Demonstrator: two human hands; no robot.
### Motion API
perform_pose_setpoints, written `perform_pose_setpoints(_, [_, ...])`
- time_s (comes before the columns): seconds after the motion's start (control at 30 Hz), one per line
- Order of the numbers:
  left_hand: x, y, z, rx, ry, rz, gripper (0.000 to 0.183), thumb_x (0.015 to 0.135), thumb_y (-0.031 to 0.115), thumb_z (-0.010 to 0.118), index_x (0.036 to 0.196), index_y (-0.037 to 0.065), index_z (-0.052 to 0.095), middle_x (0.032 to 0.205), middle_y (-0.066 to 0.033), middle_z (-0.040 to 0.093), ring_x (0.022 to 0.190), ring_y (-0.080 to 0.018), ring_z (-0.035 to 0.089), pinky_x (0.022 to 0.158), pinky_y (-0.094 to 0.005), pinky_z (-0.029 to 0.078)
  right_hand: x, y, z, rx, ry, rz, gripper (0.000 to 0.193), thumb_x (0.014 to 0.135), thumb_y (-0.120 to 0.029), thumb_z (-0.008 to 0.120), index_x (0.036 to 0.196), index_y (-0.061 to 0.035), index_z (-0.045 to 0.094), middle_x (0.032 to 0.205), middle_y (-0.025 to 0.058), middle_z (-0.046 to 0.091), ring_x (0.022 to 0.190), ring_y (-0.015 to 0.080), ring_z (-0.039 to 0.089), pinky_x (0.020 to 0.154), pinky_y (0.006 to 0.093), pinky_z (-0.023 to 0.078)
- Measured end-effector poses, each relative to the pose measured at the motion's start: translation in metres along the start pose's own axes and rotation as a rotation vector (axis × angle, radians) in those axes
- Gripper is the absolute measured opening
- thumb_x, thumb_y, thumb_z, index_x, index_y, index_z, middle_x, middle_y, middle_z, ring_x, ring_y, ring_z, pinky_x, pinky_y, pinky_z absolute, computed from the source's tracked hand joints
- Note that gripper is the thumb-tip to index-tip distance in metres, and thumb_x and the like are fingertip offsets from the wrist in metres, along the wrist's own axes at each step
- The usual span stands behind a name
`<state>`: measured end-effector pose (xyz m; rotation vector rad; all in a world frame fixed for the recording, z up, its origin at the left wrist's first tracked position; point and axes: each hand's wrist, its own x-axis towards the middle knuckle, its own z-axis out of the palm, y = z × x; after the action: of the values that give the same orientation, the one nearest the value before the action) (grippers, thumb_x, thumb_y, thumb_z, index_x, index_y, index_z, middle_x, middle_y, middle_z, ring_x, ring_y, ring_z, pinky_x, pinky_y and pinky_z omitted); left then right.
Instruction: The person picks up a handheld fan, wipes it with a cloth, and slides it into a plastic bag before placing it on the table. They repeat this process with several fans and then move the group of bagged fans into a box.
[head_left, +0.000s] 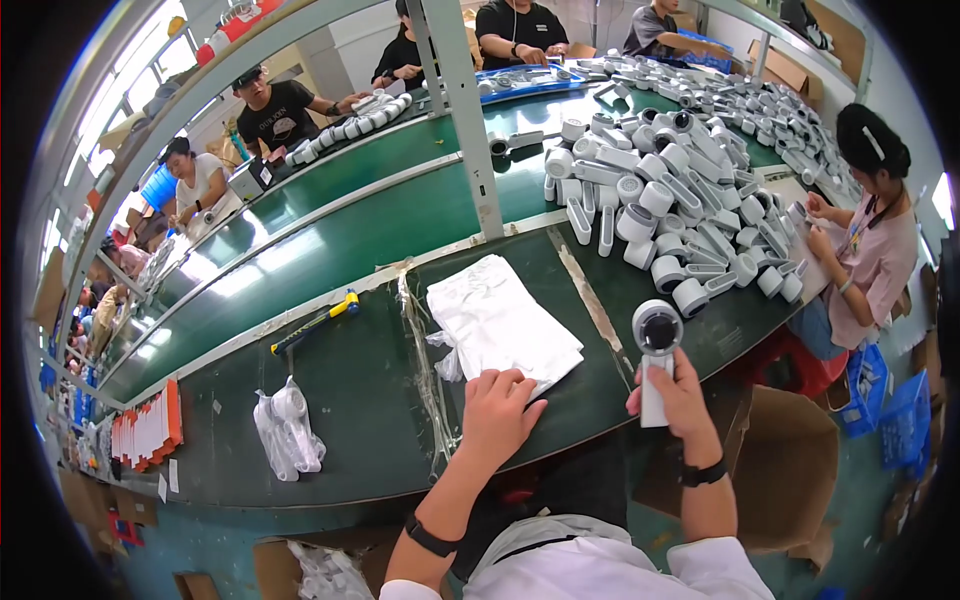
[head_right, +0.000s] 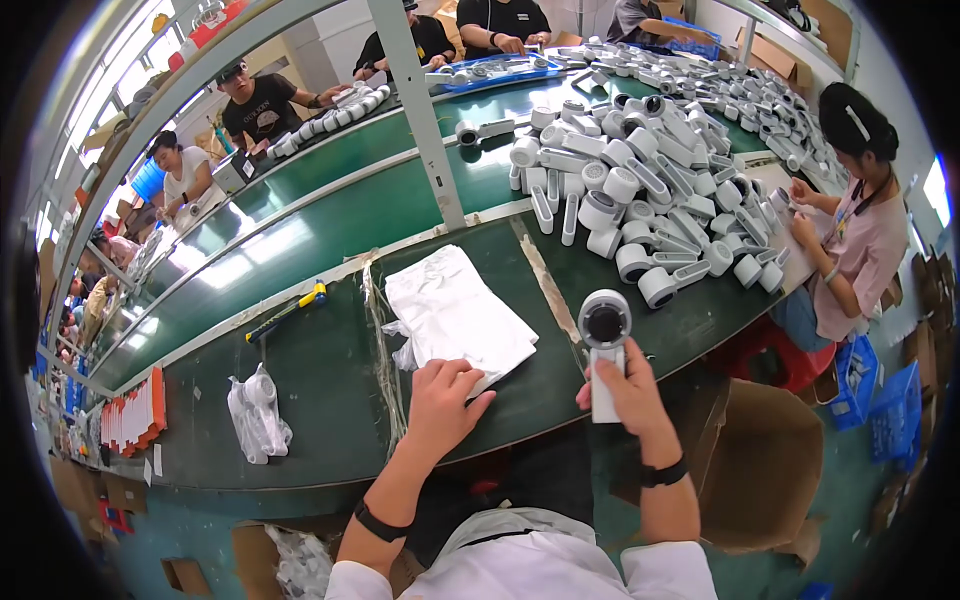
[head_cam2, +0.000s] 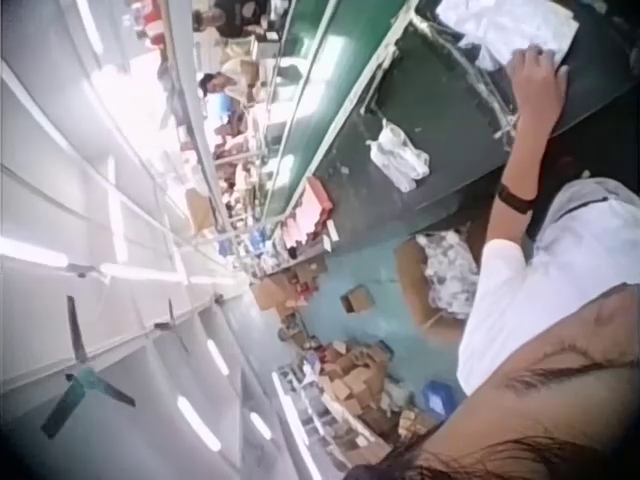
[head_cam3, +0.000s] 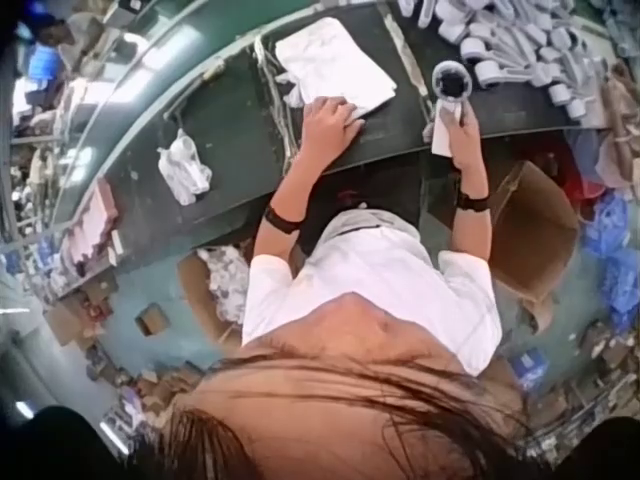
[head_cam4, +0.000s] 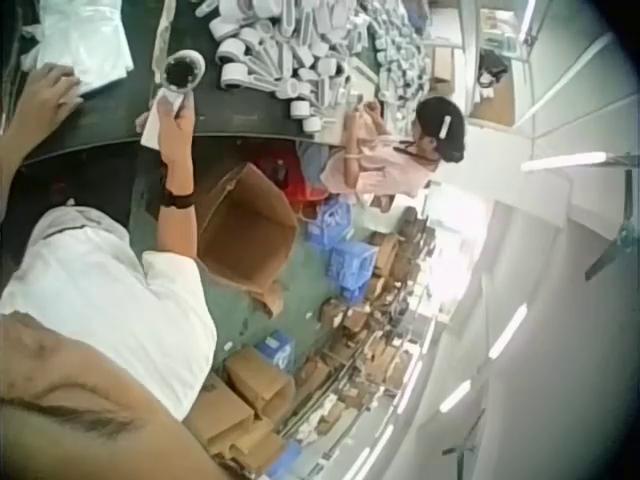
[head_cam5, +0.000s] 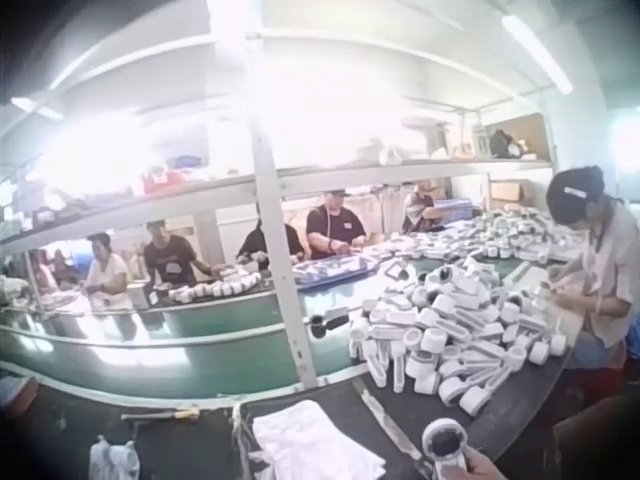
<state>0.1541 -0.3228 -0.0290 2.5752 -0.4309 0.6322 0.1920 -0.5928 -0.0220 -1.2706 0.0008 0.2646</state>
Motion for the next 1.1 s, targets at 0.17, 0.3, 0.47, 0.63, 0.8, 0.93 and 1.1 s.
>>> perform_pose_setpoints(0.17, [0.004, -0.003, 0.012, 0.091, -0.08, -0.017, 0.022, 0.075, 0.023, 0.075, 0.09, 0.011, 0.066, 0.098, -0.002, 0.061, 0.095, -0.0242, 0.054, 0.08, -0.0388, 0.042, -0.007, 0.03, 0.023, -0.035, 0.0, -0.033, 0.031, 0.088, -0.006, 0.064, 0.116, -0.0044, 0.05, 0.083, 0.0048, 0.06, 0.057, 0.0144, 0.062, 0.049, 0.0298, 0.052])
perform_pose_setpoints(0.3, [0.004, -0.009, 0.015, 0.037, -0.092, -0.041, 0.014, 0.078, 0.019, 0.072, 0.089, 0.012, 0.067, 0.096, -0.0019, 0.062, 0.093, -0.0244, 0.055, 0.079, -0.0401, 0.043, -0.007, 0.036, 0.035, -0.045, -0.018, 0.054, 0.03, 0.087, -0.007, 0.067, 0.113, -0.0041, 0.052, 0.08, 0.0043, 0.06, 0.056, 0.0137, 0.061, 0.049, 0.0291, 0.052])
perform_pose_setpoints(0.47, [0.007, -0.011, 0.014, -0.026, -0.093, -0.083, 0.011, 0.079, 0.014, 0.071, 0.088, 0.01, 0.068, 0.092, -0.0035, 0.064, 0.09, -0.0263, 0.057, 0.077, -0.0396, 0.044, -0.007, 0.035, 0.037, -0.116, -0.038, 0.093, 0.028, 0.086, -0.008, 0.068, 0.11, -0.0041, 0.052, 0.078, 0.0041, 0.059, 0.056, 0.0131, 0.061, 0.05, 0.0284, 0.052])
perform_pose_setpoints(0.63, [0.013, -0.014, 0.013, -0.139, -0.077, -0.162, 0.011, 0.08, 0.01, 0.07, 0.09, 0.006, 0.067, 0.085, -0.0088, 0.065, 0.087, -0.031, 0.059, 0.075, -0.0405, 0.046, -0.007, 0.036, 0.041, -0.145, -0.04, 0.119, 0.026, 0.087, -0.008, 0.068, 0.107, -0.0037, 0.053, 0.077, 0.0037, 0.059, 0.056, 0.0131, 0.061, 0.05, 0.028, 0.052])
perform_pose_setpoints(0.8, [0.015, -0.014, 0.016, -0.413, 0.077, -0.379, 0.016, 0.085, 0.011, 0.067, 0.097, 0.0, 0.067, 0.086, -0.0139, 0.069, 0.07, -0.0257, 0.063, 0.065, -0.0332, 0.048, -0.008, 0.037, 0.049, -0.112, -0.03, 0.1, 0.026, 0.087, -0.009, 0.068, 0.107, -0.0037, 0.053, 0.077, 0.0038, 0.06, 0.056, 0.0127, 0.061, 0.05, 0.0276, 0.051])
perform_pose_setpoints(0.93, [0.017, -0.015, 0.011, -0.441, 0.03, -0.414, 0.019, 0.086, 0.012, 0.069, 0.1, 0.0, 0.069, 0.084, -0.0099, 0.07, 0.064, -0.0149, 0.06, 0.061, -0.0267, 0.047, -0.006, 0.043, 0.059, -0.046, 0.01, 0.077, 0.03, 0.086, -0.008, 0.07, 0.109, -0.0029, 0.05, 0.077, 0.0042, 0.06, 0.056, 0.0122, 0.061, 0.049, 0.0272, 0.051])
perform_pose_setpoints(1.1, [0.02, -0.01, 0.006, -0.681, -0.035, -0.682, 0.019, 0.087, 0.015, 0.071, 0.098, 0.0, 0.07, 0.08, -0.0023, 0.068, 0.064, -0.0062, 0.056, 0.059, -0.0228, 0.045, -0.004, 0.048, 0.077, 0.017, 0.05, 0.038, 0.035, 0.085, -0.005, 0.071, 0.111, -0.0028, 0.048, 0.083, 0.0049, 0.062, 0.057, 0.0122, 0.061, 0.05, 0.0273, 0.051])
